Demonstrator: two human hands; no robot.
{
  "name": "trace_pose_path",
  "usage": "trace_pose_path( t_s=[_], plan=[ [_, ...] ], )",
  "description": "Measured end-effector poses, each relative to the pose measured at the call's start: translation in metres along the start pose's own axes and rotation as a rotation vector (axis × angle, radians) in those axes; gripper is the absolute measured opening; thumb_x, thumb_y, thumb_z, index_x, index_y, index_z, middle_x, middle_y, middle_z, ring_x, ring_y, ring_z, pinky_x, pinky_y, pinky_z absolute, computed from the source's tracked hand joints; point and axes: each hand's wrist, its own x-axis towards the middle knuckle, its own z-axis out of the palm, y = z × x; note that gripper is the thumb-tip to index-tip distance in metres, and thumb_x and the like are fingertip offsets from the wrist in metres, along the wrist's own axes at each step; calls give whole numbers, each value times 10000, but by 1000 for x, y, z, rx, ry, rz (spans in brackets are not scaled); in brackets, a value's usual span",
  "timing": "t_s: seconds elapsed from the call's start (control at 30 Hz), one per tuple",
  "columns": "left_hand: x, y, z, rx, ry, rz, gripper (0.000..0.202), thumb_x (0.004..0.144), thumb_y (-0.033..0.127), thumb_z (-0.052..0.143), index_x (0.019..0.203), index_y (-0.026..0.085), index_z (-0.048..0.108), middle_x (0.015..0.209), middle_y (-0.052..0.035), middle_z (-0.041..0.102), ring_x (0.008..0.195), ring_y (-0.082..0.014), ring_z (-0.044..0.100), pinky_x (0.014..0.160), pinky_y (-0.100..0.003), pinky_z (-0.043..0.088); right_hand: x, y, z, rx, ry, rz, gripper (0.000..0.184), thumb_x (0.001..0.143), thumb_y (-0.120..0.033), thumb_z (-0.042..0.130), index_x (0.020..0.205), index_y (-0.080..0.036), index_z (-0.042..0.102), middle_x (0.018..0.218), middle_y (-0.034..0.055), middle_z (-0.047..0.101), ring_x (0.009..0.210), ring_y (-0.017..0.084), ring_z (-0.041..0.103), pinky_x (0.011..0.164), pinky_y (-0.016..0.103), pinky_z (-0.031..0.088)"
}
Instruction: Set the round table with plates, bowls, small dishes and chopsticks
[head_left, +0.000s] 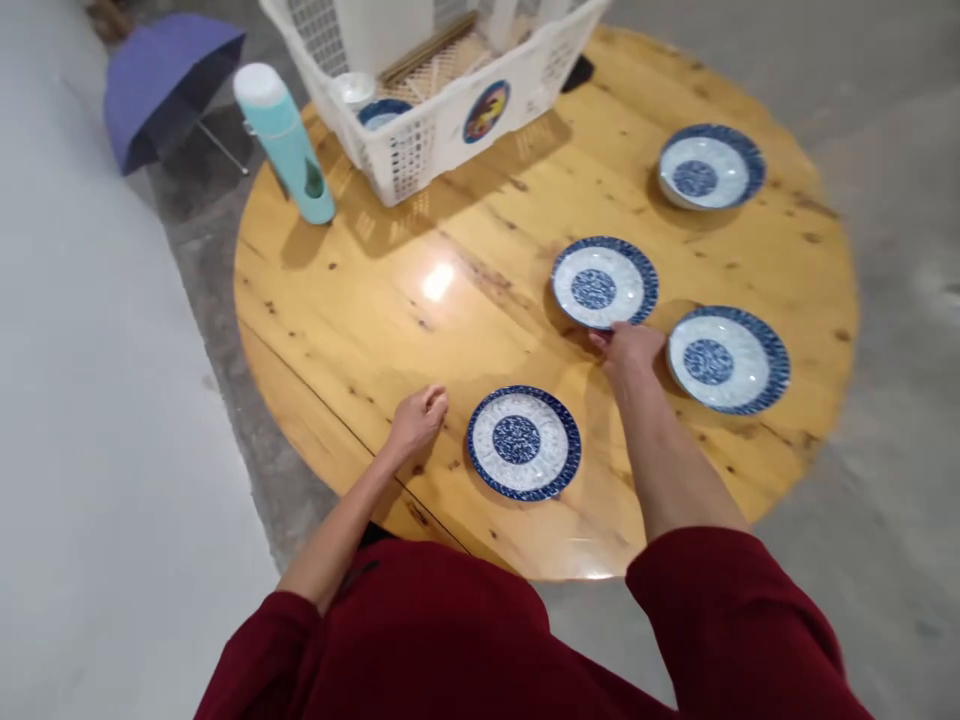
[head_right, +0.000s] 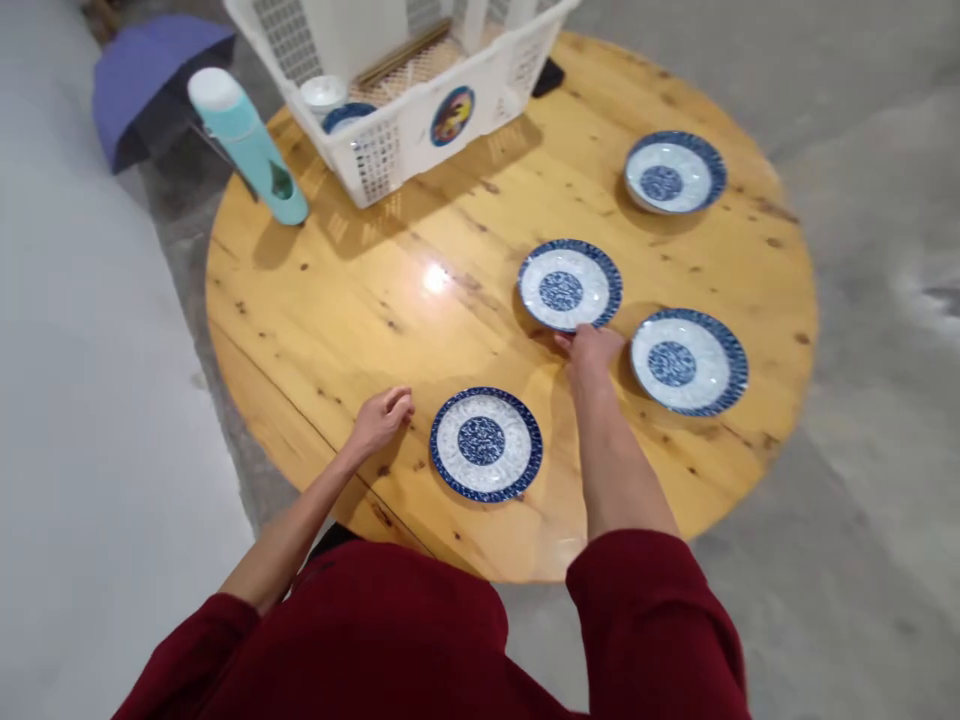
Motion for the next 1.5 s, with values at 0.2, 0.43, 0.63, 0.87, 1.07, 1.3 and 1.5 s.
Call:
trace_pose_path(
  t_s=[0.2, 0.43, 0.63, 0.87, 1.07, 1.3, 1.5],
  plan=[
    [26, 5, -4, -199, 22, -41, 333, 965, 344, 524, 1150, 140, 711, 870, -62, 753, 746, -145, 701, 697, -236, 535, -48, 4, 9, 24, 36, 82, 293, 722, -23, 620, 659, -255, 452, 635, -30, 574, 532, 121, 613, 523, 260, 629],
    [43, -4, -48, -386, 138, -78, 404, 1024, 456, 507, 1216, 126, 639, 1039, -127, 751, 801, -155, 720, 663, -232, 562, -152, 10, 74, 5, -480, 50, 84, 666, -159, 696, 669, -164, 612, 602, -14, 647, 510, 112, 612, 473, 216, 590],
    [49, -49, -121, -429, 322, -67, 348, 973, 506, 596, 956, 159, 623, 802, -80, 732, 740, -227, 747, 679, -338, 628, -232, 17, 158, -35, -698, 77, 67, 704, -132, 610, 649, -169, 604, 585, -9, 636, 502, 124, 617, 496, 224, 577],
    [55, -78, -173, -378, 393, -119, 251, 935, 418, 615, 852, 181, 599, 805, -72, 743, 728, -231, 766, 709, -341, 643, -269, 25, 207, -54, -680, 144, 137, 748, -74, 576, 648, -167, 576, 569, -22, 609, 473, 121, 608, 544, 243, 592],
    [55, -77, -181, -336, 366, -174, 202, 948, 338, 567, 829, 176, 585, 728, -48, 735, 678, -202, 757, 643, -279, 625, -277, 28, 211, -61, -666, 109, 128, 774, -88, 564, 679, -171, 585, 578, -24, 625, 460, 126, 599, 527, 246, 579],
    [61, -74, -196, -183, 264, -199, 198, 962, 318, 543, 828, 180, 586, 668, -42, 729, 590, -181, 741, 580, -223, 570, -286, 37, 205, -92, -640, 99, 36, 777, -164, 596, 743, -177, 595, 664, 12, 696, 499, 152, 635, 539, 275, 594],
    [64, -73, -200, -147, 241, -187, 195, 963, 269, 500, 805, 182, 577, 657, -43, 721, 581, -182, 735, 543, -217, 551, -291, 43, 203, -76, -630, 107, 26, 783, -204, 604, 785, -178, 605, 667, 23, 704, 530, 180, 653, 563, 309, 613]
  ],
)
